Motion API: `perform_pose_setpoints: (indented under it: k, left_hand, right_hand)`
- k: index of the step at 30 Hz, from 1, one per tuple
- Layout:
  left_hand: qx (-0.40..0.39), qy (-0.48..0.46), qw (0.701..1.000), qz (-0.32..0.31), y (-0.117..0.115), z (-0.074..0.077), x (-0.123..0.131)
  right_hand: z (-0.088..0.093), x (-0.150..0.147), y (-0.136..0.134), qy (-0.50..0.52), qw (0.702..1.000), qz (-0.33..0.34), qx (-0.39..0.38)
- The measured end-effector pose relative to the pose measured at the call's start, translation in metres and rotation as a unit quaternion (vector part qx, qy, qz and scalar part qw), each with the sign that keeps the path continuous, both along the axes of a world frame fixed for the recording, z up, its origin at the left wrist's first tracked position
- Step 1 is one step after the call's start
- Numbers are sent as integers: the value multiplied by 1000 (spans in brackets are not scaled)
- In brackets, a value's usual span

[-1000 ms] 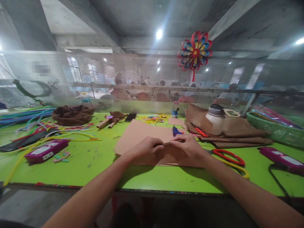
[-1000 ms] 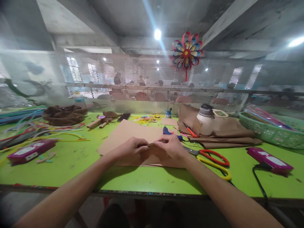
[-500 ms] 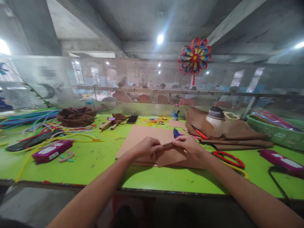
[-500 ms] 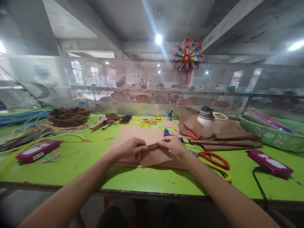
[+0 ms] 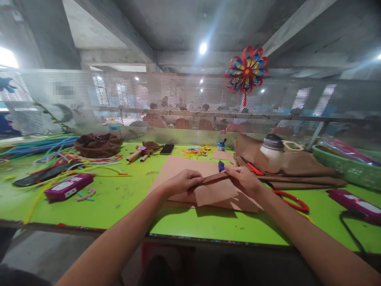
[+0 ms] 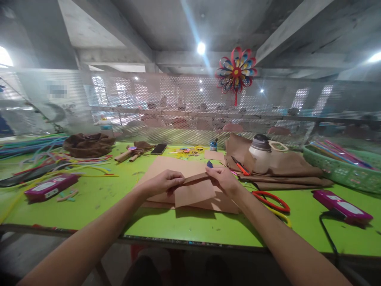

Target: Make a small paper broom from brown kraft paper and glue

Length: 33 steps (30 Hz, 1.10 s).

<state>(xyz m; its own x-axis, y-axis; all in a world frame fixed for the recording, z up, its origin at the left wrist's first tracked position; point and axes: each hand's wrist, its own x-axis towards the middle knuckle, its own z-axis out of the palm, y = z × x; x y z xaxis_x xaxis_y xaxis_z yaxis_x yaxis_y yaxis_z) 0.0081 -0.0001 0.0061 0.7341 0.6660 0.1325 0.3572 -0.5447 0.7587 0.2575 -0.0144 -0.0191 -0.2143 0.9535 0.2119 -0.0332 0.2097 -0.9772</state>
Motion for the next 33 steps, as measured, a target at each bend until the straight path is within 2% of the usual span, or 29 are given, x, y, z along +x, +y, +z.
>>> perform_pose_setpoints:
  k: [4,8,11,13,17,19,23,25,28,30,33]
  left_hand:
    - [-155,-96,981,-62,-5,-1,-1]
    - [-331,-133,926,-126,-15,-6,6]
    - [-403,-151,890,-153,-23,-11,13]
    - [-417,-156,880,-165,-25,-16,17]
    - [-399,-122,884,-209,-22,-24,19]
    - [-364,-100,903,-206,-18,-23,18]
    - [-170,-98,976,-96,-10,-10,11]
    - [-95,-135,986,-19,-6,-1,6]
    - [-92,-191,975,66,-3,6,1]
    - [-101,-170,978,68,-1,5,0]
    - [-22,-53,997,43,1,-3,3]
  right_hand:
    - [10,-2,-11,8,999,50,19]
    - [20,-8,-28,-46,981,183,42]
    - [26,-14,-40,-82,962,253,66]
    - [27,-18,-47,-78,959,261,73]
    - [23,-21,-46,-67,961,246,103]
    - [19,-19,-40,-52,966,229,112]
    - [13,-10,-26,-52,982,150,98]
    - [13,-8,-23,-96,979,167,73]
    - [17,-12,-21,-218,948,226,54]
    - [21,-18,-19,-328,909,239,90]
    - [25,-27,-10,-446,853,218,162]
